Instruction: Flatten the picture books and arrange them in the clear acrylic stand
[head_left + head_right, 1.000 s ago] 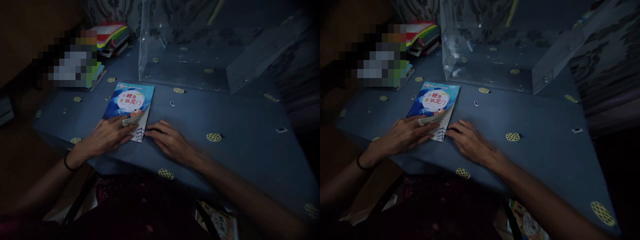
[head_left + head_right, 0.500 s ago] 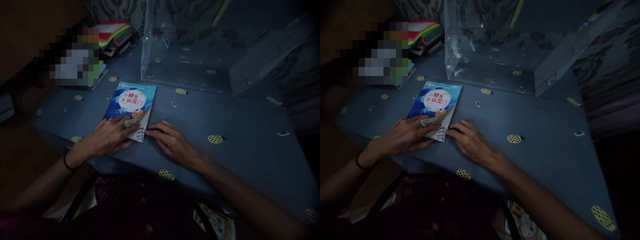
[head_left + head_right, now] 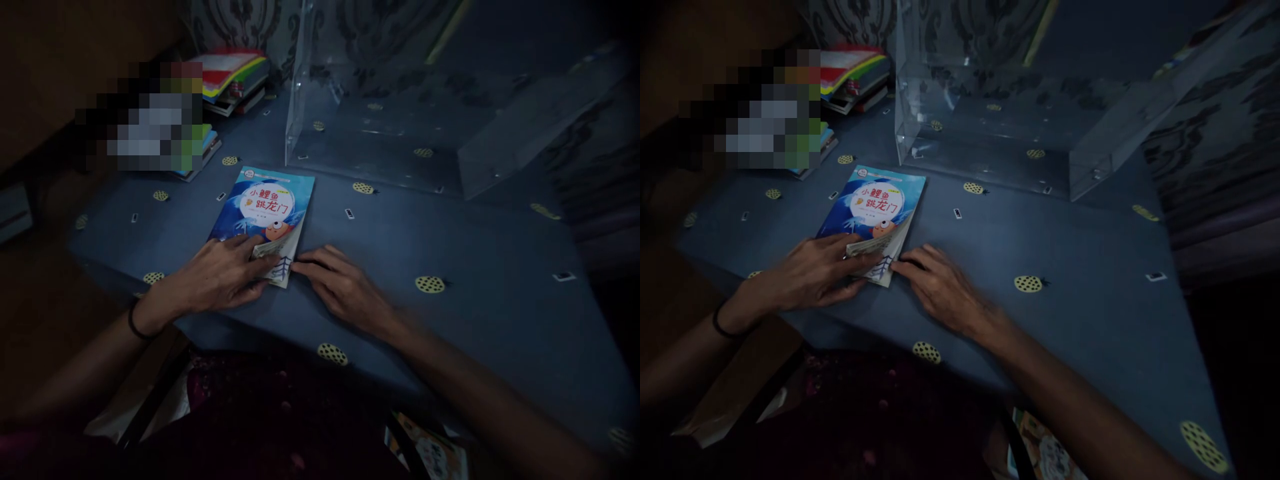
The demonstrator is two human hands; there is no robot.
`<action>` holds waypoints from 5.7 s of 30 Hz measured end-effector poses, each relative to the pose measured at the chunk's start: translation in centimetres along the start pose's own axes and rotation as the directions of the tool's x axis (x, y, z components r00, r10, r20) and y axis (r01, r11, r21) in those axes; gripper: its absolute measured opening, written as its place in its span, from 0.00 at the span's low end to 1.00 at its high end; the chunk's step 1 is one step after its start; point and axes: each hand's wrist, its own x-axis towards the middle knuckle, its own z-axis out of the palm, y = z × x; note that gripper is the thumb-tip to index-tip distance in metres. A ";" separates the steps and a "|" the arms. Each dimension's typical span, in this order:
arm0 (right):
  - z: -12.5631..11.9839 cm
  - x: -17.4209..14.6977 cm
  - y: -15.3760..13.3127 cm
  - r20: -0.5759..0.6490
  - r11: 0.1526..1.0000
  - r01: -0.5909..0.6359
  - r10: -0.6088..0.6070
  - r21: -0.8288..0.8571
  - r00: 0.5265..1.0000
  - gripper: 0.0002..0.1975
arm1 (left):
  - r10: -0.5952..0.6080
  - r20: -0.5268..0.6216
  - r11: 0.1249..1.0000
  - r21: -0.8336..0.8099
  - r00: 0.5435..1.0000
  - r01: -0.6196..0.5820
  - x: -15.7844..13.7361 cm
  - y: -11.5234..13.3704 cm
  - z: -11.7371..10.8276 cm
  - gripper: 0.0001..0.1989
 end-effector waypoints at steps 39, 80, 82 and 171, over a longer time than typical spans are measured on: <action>1.0 3.0 -1.6 -0.147 0.987 0.000 0.024 0.162 0.989 0.06 | 0.006 -0.192 0.991 -0.131 0.981 -0.031 0.1 -0.5 0.2 0.17; -0.1 2.2 -1.0 0.204 0.986 -0.016 -0.019 0.166 0.979 0.11 | -0.380 -0.080 0.768 -0.583 0.922 0.266 0.6 -0.1 -0.7 0.17; -0.2 2.2 -1.0 0.201 0.984 -0.022 -0.013 0.174 0.979 0.09 | -0.390 -0.051 0.741 -0.610 0.919 0.280 0.8 0.1 -1.0 0.16; 0.5 0.8 -1.0 0.104 0.997 0.072 -0.072 0.006 0.992 0.13 | -0.282 0.445 -0.065 -0.893 0.850 0.446 1.7 -2.1 0.3 0.12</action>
